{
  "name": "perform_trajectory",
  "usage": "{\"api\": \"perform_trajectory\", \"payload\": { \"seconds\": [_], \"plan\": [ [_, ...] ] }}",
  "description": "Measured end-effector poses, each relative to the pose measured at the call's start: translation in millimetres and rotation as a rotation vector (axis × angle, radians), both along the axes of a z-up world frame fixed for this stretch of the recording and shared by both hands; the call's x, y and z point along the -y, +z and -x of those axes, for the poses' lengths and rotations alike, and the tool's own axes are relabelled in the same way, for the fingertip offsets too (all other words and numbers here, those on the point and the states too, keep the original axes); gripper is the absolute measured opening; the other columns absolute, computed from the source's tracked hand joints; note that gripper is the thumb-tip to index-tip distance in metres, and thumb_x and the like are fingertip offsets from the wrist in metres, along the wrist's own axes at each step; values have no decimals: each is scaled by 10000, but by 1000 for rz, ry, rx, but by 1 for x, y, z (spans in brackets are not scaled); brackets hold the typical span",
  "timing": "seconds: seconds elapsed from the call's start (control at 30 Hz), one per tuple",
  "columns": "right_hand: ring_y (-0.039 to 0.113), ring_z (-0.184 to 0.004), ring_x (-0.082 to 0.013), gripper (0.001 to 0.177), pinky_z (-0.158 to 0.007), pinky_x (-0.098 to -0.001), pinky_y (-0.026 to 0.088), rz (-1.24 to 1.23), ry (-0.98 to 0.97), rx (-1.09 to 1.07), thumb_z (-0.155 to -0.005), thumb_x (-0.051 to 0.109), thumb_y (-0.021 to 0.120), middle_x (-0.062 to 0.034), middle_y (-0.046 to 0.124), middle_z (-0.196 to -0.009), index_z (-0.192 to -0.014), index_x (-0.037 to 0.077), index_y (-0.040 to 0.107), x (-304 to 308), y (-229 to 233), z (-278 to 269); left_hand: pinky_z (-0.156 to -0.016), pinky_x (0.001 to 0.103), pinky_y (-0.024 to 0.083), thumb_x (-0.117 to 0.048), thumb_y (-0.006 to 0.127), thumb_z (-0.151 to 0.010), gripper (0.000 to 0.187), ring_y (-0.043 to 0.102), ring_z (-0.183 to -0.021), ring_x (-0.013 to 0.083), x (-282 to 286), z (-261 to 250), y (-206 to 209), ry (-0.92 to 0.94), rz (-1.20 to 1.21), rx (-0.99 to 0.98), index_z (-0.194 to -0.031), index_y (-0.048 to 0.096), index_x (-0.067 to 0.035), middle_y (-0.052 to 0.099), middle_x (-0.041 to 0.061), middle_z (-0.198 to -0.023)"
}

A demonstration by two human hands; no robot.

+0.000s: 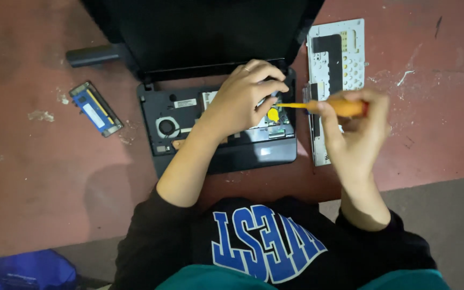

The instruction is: Repairing a laptop by manipulating internal components and using a screwdriver.

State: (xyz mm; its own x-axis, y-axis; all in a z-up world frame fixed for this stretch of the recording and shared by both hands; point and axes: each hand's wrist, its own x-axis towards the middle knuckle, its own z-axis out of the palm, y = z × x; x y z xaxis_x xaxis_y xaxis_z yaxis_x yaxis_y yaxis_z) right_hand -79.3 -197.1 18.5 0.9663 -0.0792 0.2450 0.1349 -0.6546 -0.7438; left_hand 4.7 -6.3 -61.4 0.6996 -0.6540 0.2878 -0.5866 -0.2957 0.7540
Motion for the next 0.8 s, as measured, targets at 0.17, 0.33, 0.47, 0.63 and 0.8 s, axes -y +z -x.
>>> {"api": "perform_trajectory", "payload": {
  "seconds": [0.17,0.33,0.47,0.63,0.8],
  "plan": [
    [642,-827,-311,312,-680,-331,515,-49,-109,224,-1006,15,652,-219,560,-953,-1070,17,347,17,-14,16,-893,484,455,-96,726,-860,223,511,-1129,302,4,1,-3,1,-96,31,-1081,711,-124,537,77,-1225],
    [705,-790,-314,346,-683,-278,446,12,-110,325,-984,10,670,-152,576,-877,-1013,59,329,25,-29,22,-842,479,432,-146,701,-878,170,521,-1063,306,5,0,-2,0,-197,23,-1034,744,-198,491,80,-1263],
    [623,-756,-314,341,-636,-361,596,-20,-31,304,-947,-46,624,-230,507,-886,-1009,21,296,12,-24,20,-772,472,464,32,636,-843,315,564,-936,328,3,0,-3,19,-166,-59,-1050,747,-178,526,109,-1259],
    [625,-726,-326,336,-648,-380,606,-32,-9,275,-942,-68,603,-259,505,-868,-982,14,280,7,-22,18,-800,477,478,-40,633,-889,249,585,-938,333,2,0,-5,39,-191,-22,-1073,738,-170,532,121,-1234],
    [613,-767,-312,330,-653,-367,607,-30,-12,274,-949,-69,607,-253,517,-894,-1005,19,294,8,-26,19,-775,458,486,-50,649,-880,227,590,-915,307,2,0,-5,55,-158,-24,-1043,751,-173,551,103,-1200]
  ]
}}
